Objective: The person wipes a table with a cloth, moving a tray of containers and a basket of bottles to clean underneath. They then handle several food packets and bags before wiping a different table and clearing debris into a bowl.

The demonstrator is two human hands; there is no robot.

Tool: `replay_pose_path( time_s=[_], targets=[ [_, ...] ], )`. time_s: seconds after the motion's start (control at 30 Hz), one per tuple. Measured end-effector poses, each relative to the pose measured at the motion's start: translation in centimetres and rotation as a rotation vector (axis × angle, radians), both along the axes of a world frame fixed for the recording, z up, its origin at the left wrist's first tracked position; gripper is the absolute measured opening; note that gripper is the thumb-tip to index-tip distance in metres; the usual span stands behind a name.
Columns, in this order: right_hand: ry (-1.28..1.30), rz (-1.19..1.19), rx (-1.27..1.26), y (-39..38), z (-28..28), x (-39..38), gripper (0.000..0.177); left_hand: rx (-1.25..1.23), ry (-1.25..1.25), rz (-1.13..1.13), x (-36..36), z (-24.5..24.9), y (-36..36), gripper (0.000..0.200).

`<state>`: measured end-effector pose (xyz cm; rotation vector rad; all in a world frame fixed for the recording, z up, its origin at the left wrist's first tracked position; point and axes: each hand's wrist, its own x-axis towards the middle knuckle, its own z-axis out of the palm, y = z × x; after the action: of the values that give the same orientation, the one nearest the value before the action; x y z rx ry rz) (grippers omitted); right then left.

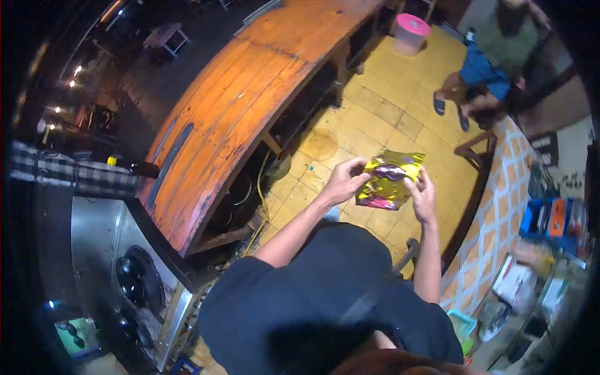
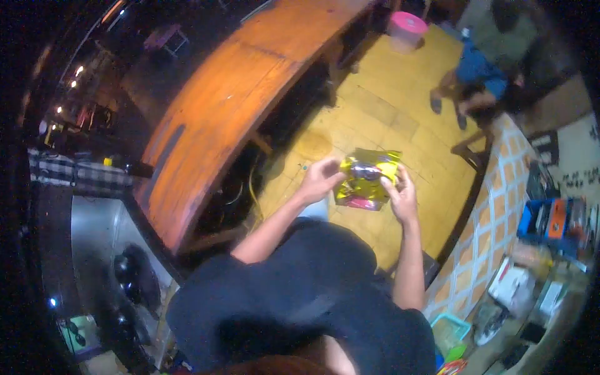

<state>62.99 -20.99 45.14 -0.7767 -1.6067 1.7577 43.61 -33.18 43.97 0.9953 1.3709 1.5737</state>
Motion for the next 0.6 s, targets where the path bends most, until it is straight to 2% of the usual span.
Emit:
replay_pose_path(
  time_s=[0.07,0.1,0.17,0.2,0.23,0.27,0.33,0.4,0.43,0.47,0.53,0.6],
  targets=[
    [0.016,0.044,-0.035,3.8,-0.8,-2.0,0.038,0.024,-0.253,0.051,-2.1,0.6,3.1,0.03],
    [-0.011,0.072,-0.016,5.5,-0.4,-3.3,0.037,0.029,-0.259,0.057,-3.7,0.1,4.8,0.03],
    [-0.057,0.07,0.065,9.3,-0.5,-6.0,0.034,0.025,-0.02,0.027,-6.5,-1.0,9.0,0.028],
    [-0.073,0.037,0.124,11.0,-0.8,-7.3,0.032,0.004,-0.016,0.042,-7.6,-0.5,10.5,0.026],
    [-0.072,0.019,-0.047,12.8,-0.8,-8.4,0.03,0.06,-0.048,0.012,-9.0,-1.1,12.7,0.024],
    [-0.016,0.036,-0.065,14.6,-0.8,-9.8,0.028,0.122,-0.073,-0.018,-10.6,-1.5,15.0,0.022],
    [-0.161,0.064,-0.069,18.4,0.0,-11.7,0.028,0.106,-0.105,-0.095,-13.4,-1.2,19.0,0.022],
    [-0.079,0.066,0.081,21.4,1.4,-14.2,0.03,0.091,-0.168,-0.124,-15.7,-0.6,22.8,0.023],
    [-0.25,0.11,0.109,22.9,2.5,-14.1,0.033,0.103,-0.13,-0.126,-16.5,-0.4,23.8,0.025],
    [-0.257,0.095,0.095,24.3,3.0,-15.0,0.033,0.03,-0.104,-0.193,-17.8,0.6,25.6,0.026],
    [-0.013,0.056,0.006,28.4,3.6,-17.8,0.034,0.009,-0.091,-0.248,-19.7,2.5,30.4,0.029],
    [-0.007,0.062,0.036,31.8,2.9,-19.0,0.036,0.014,-0.083,-0.276,-21.2,2.8,33.7,0.028]
  ],
)
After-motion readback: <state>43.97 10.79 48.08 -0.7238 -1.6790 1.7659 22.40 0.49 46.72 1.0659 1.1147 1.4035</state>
